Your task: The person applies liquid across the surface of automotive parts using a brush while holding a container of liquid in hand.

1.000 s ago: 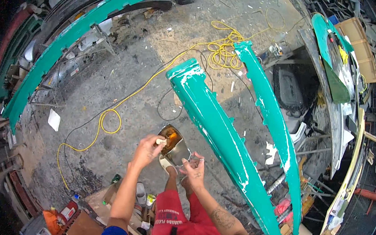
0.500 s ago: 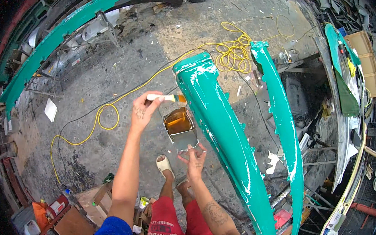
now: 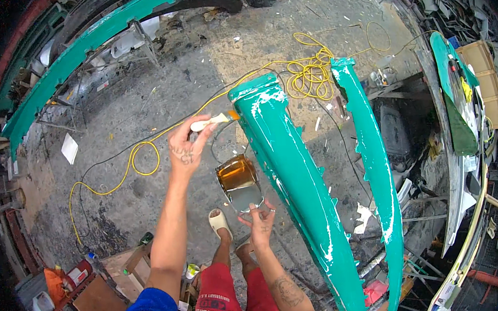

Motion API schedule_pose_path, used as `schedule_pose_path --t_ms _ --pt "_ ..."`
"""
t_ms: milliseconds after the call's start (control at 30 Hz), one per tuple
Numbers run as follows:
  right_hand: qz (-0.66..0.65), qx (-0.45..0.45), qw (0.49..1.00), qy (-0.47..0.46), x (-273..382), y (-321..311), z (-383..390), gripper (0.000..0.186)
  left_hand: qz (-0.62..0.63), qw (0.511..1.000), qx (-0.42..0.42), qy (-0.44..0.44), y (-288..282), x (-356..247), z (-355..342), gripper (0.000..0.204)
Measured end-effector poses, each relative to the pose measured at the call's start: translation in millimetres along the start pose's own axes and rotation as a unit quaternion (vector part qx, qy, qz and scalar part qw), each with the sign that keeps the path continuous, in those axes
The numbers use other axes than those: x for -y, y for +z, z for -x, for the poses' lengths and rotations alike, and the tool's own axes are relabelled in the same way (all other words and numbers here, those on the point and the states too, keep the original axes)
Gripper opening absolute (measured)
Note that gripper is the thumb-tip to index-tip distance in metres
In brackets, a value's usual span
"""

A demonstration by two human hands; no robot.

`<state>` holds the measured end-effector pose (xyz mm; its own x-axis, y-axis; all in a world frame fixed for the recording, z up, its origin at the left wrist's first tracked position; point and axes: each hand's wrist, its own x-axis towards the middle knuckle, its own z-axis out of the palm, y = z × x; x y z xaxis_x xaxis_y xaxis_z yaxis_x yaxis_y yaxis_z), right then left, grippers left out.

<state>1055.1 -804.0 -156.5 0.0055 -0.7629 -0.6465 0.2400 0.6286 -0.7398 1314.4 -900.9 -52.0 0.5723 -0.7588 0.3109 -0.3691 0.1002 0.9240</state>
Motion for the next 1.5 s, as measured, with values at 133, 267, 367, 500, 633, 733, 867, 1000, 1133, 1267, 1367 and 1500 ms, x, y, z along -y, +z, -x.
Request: schedule_pose_path --t_ms 133,267,367,500,633,733,867,1000,1133,1267,1367,1500 --pt "0.019 -0.005 1.0 0.017 -5.6 -14.0 18.6 0.059 0.003 0.998 0.005 -0.058 13.0 26.4 18.9 0.022" --pt "0.027 -0.001 0.999 0.025 -15.1 -33.7 37.0 0.06 -0.018 1.0 -0.006 -0.012 31.4 44.8 21.6 0.024" --pt "0.049 -0.009 0.998 0.034 -17.0 -45.0 47.8 0.061 -0.034 0.998 0.014 0.053 42.9 46.6 32.0 0.029" --pt "0.067 0.01 0.996 0.052 -12.3 -55.7 67.4 0.062 -0.04 0.992 0.057 0.104 50.3 28.6 56.6 0.033" --pt "0.071 0.024 0.995 0.063 -16.8 -68.8 79.0 0.062 -0.039 0.989 0.111 0.087 49.3 -3.9 89.2 0.035" --pt "0.067 0.022 0.996 0.055 -14.6 -72.1 85.1 0.062 -0.022 0.986 0.116 0.119 50.4 -18.9 112.7 0.037" --pt "0.086 0.034 0.994 0.058 -10.7 -81.3 82.8 0.061 0.04 0.982 0.184 0.018 40.2 -40.5 125.2 0.032" --pt "0.105 0.04 0.992 0.053 -10.9 -87.5 78.9 0.061 0.151 0.949 0.21 -0.179 24.6 -11.7 92.0 0.021" --pt "0.089 0.045 0.994 0.053 -15.8 -83.5 79.1 0.061 0.134 0.962 0.167 -0.167 17.6 46.2 44.3 0.02" --pt "0.094 0.037 0.994 0.049 -15.1 -83.0 79.5 0.061 0.145 0.967 0.1 -0.185 22.5 68.2 14.2 0.02" --pt "0.132 0.05 0.989 0.037 -18.5 -87.4 80.5 0.059 0.161 0.967 0.059 -0.186 26.3 75.9 2.9 0.02" --pt "0.126 0.048 0.99 0.039 -19.2 -86.8 82.6 0.06 0.131 0.974 -0.006 -0.186 29.7 80.8 1.1 0.019"
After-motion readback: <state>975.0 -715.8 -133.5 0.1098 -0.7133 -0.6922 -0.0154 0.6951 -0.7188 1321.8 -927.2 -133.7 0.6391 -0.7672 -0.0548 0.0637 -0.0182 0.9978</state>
